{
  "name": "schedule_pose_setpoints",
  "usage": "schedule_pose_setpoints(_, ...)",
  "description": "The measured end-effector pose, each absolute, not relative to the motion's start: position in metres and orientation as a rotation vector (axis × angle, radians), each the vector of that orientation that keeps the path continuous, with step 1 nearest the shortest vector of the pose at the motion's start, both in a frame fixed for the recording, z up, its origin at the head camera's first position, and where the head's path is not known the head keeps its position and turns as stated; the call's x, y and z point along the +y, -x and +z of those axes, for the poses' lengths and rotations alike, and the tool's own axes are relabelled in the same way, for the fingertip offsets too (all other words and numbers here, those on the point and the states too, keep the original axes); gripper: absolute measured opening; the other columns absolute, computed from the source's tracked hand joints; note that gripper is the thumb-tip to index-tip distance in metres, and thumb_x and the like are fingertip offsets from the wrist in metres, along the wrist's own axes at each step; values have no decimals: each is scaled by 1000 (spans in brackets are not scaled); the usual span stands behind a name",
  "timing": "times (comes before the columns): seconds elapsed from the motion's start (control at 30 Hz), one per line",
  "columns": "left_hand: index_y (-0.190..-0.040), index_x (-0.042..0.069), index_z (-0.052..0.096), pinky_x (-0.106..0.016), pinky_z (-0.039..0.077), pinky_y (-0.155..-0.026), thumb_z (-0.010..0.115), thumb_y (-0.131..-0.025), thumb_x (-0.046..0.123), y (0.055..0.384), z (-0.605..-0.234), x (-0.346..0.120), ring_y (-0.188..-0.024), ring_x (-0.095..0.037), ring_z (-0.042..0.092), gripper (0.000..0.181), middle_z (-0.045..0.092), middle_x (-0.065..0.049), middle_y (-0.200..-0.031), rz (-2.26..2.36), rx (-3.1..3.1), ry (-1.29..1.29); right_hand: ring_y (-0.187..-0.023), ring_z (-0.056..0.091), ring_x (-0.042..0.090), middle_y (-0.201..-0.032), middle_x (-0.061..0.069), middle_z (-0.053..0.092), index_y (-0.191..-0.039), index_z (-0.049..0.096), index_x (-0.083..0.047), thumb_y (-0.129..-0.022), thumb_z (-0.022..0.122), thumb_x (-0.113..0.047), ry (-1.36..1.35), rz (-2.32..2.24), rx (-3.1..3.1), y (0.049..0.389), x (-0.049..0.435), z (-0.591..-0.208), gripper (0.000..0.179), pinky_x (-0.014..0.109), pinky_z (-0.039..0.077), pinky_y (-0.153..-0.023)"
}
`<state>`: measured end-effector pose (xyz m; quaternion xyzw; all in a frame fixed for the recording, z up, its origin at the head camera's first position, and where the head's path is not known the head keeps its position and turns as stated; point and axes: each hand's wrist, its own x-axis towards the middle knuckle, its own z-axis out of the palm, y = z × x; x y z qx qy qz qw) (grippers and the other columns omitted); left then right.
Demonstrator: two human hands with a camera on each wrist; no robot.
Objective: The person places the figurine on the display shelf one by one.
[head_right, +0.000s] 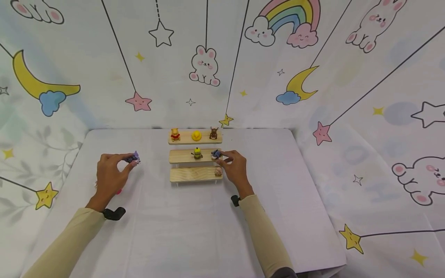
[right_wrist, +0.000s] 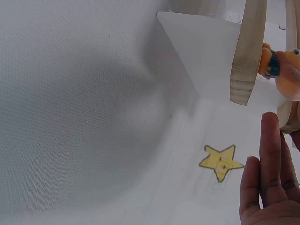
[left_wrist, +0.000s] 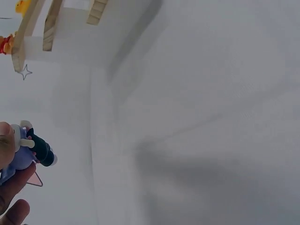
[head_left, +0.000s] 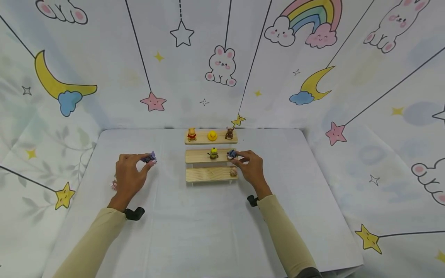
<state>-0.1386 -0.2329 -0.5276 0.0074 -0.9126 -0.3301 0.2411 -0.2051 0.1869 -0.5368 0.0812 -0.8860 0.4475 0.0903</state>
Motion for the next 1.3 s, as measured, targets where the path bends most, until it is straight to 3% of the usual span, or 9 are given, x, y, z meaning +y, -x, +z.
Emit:
schedule_pose_setpoints(0.53,-121,7,80,-54,41,-93,92,-84,13,154,-508,-189,-105,-35,56,40,80,-18,-109,-917,-2438,168,-97,75,24,-117,6,75,-128,79,-19,-89,87,-30,-219,1338,-2642,206,187,-537,41,47,62,-85)
schedule_pose_setpoints(0.83,-121,10,81,-48,41,-90,94,-82,16,160,-504,-166,-105,-30,55,42,81,-14,-109,-939,-2438,210,-98,75,25,-121,14,75,-130,78,-18,-90,86,-30,-231,1311,-2657,206,188,-539,42,46,62,-85)
schedule_pose_setpoints(1.3,-122,11,81,-44,43,-88,96,-80,19,171,-510,-133,-103,-28,54,45,81,-11,-107,-992,-2446,244,-97,76,24,-116,6,75,-128,79,-19,-90,86,-29,-214,1316,-2651,206,186,-537,40,46,62,-86)
